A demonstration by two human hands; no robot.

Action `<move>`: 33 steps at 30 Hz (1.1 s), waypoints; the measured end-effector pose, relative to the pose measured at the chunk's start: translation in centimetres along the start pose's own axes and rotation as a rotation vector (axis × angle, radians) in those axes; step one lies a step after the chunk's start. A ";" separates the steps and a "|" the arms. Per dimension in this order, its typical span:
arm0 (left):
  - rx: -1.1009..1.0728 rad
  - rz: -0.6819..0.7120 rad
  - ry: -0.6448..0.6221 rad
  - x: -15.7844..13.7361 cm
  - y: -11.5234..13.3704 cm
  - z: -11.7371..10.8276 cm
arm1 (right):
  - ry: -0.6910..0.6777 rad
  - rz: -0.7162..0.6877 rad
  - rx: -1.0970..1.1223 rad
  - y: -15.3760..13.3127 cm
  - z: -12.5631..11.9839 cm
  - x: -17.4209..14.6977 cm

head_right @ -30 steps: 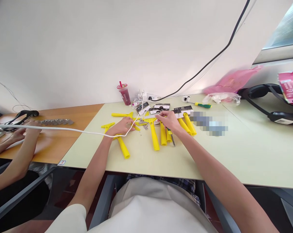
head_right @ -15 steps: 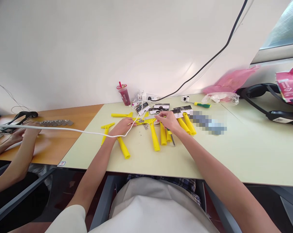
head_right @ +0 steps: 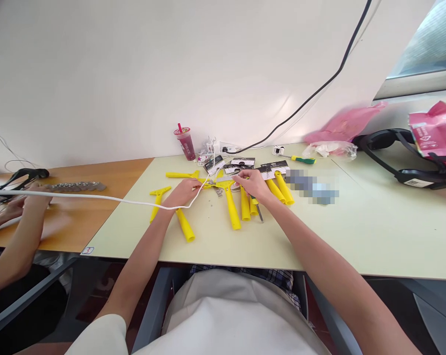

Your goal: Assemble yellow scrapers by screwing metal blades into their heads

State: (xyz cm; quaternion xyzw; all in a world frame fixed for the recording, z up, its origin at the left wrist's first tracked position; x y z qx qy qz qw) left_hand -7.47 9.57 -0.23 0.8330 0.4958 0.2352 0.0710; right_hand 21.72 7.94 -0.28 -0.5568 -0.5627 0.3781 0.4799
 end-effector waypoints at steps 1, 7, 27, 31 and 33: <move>-0.037 -0.002 0.034 0.0 0.2 -0.2 | -0.001 0.001 0.000 0.0 0.0 0.0; -0.381 -0.092 0.269 0.2 1.0 -0.5 | 0.016 0.002 0.000 -0.2 -0.2 0.0; -1.622 -0.730 -0.024 0.7 2.2 6.1 | -0.081 0.040 -0.001 0.7 0.7 0.2; -1.642 -0.753 -0.020 0.5 2.7 5.6 | -0.106 0.081 0.078 0.2 1.2 -0.3; -1.667 -0.769 -0.014 0.4 3.0 5.4 | -0.111 0.091 0.091 0.0 1.4 -0.5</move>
Point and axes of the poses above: each hand's wrist, its own x-axis towards the middle knuckle, its own z-axis out of the palm, y = z × x, the point moved 4 cm from there along x, towards the middle knuckle, and after that the axes turned 8 degrees about y, right-handed, at the moved point
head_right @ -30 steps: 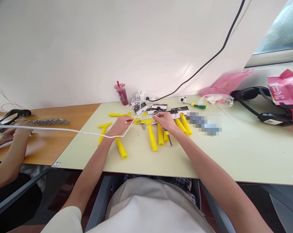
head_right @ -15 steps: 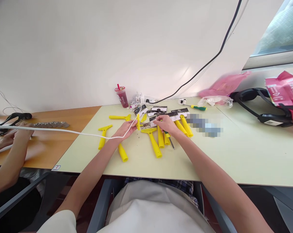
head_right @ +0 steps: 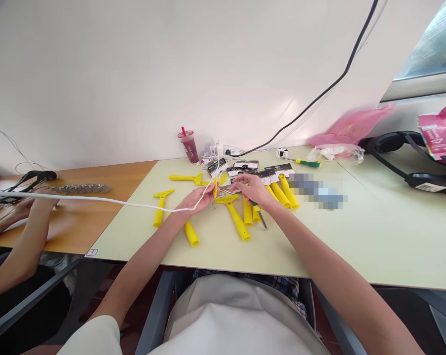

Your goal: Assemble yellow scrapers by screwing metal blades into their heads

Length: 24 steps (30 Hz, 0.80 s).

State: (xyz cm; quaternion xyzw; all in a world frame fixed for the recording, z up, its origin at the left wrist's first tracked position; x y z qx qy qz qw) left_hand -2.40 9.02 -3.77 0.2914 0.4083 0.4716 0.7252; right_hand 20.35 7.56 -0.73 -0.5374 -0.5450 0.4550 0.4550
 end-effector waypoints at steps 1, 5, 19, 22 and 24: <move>-0.016 -0.002 -0.001 -0.1 0.0 0.1 | -0.001 0.004 0.000 0.0 0.1 -0.1; -0.049 0.025 -0.006 -0.3 0.1 0.2 | -0.001 0.014 0.003 -0.1 0.4 -0.4; 0.352 0.191 -0.101 -0.8 -1.3 1.3 | -0.050 -0.117 -0.078 -0.4 1.6 -1.4; 0.498 0.241 -0.093 -1.8 -1.3 2.1 | -0.020 -0.134 -0.085 -0.7 1.6 -1.7; 0.567 0.266 -0.098 -2.5 -1.2 2.7 | 0.008 -0.128 -0.096 -0.9 1.5 -1.8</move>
Point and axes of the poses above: each hand's wrist, its own x-axis towards the middle knuckle, its own z-axis out of the palm, y = z × x, the point moved 4 cm from there along x, towards the middle knuckle, and after that the axes turned 8 degrees about y, right-handed, at the moved point
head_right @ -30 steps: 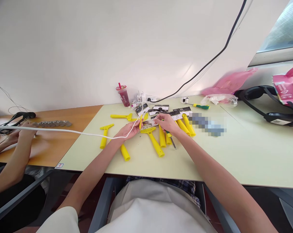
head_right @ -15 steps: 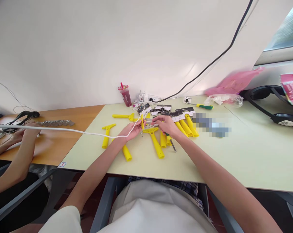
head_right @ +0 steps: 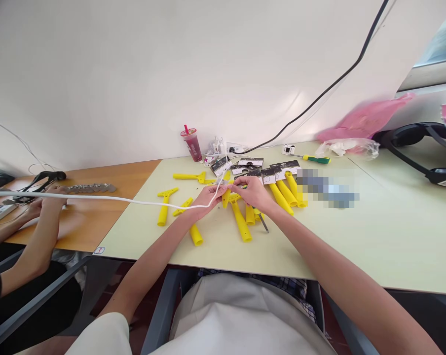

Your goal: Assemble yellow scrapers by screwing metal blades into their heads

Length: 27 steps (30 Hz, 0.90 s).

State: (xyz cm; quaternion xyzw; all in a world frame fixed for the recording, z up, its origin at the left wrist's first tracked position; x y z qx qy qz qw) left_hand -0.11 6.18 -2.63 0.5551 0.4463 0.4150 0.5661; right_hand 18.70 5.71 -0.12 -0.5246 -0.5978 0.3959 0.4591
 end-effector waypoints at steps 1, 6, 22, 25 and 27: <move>0.022 0.009 -0.007 -0.2 0.2 0.2 | 0.013 0.003 -0.008 0.0 -0.1 0.0; 0.041 0.052 -0.052 -0.4 0.0 0.4 | 0.088 -0.006 -0.014 0.0 -0.7 0.4; -0.253 -0.049 0.061 -0.5 0.6 0.7 | 0.027 0.065 -0.025 0.6 -0.8 0.9; -0.249 -0.007 0.116 -0.6 1.2 0.4 | -0.009 0.062 -0.023 0.6 -0.5 0.9; -0.222 0.039 0.160 -0.5 1.3 -0.1 | -0.048 0.052 -0.030 0.5 -0.4 0.8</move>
Point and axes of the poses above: each hand's wrist, its own x-axis towards the middle knuckle, its own z-axis out of the palm, y = z × x, the point moved 4 cm from there along x, towards the middle knuckle, and after that the axes turned 8 degrees about y, right-handed, at the moved point
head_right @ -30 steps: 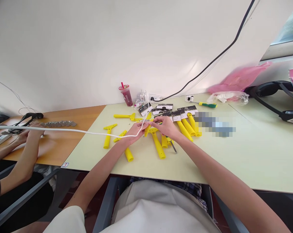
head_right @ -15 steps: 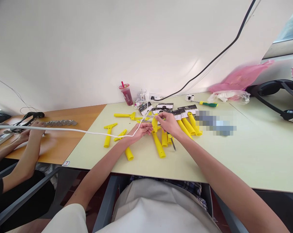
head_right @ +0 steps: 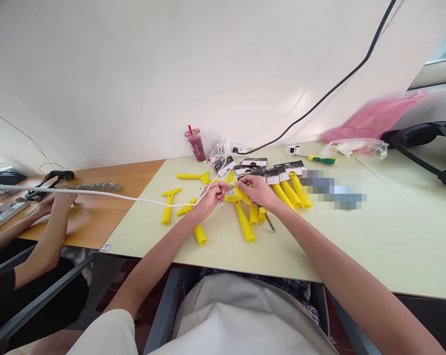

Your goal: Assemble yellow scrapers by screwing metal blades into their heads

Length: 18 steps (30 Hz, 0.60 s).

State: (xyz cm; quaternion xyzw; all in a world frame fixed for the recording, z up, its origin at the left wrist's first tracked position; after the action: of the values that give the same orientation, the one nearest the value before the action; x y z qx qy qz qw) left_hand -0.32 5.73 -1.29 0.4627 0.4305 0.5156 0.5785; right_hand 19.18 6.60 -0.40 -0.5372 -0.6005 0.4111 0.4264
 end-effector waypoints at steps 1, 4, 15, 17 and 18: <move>0.019 0.025 0.014 0.2 0.1 -0.2 | -0.021 -0.005 -0.006 0.0 0.1 -0.1; 0.064 0.060 0.032 0.7 0.1 -1.0 | -0.087 -0.018 -0.019 -0.2 0.2 -0.3; 0.347 0.009 -0.132 0.2 0.7 -1.5 | -0.309 -0.127 -0.026 -1.5 0.4 -1.4; 0.447 0.026 -0.233 -0.2 0.9 -1.2 | -0.316 -0.118 -0.025 -1.4 0.3 -1.4; 0.473 0.032 -0.274 -0.4 1.0 -1.1 | -0.319 -0.116 -0.023 -1.4 0.2 -1.4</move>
State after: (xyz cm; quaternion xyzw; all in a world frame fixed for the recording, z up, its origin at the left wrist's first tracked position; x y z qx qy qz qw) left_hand -1.66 5.49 -0.51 0.6572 0.4494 0.3425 0.4988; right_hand 18.65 5.05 0.80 -0.4344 -0.6952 0.4588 0.3427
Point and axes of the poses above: each hand's wrist, its own x-axis towards the middle knuckle, its own z-axis out of the palm, y = z × x, the point moved 4 cm from there along x, towards the middle knuckle, and after that the axes turned 8 degrees about y, right-handed, at the moved point
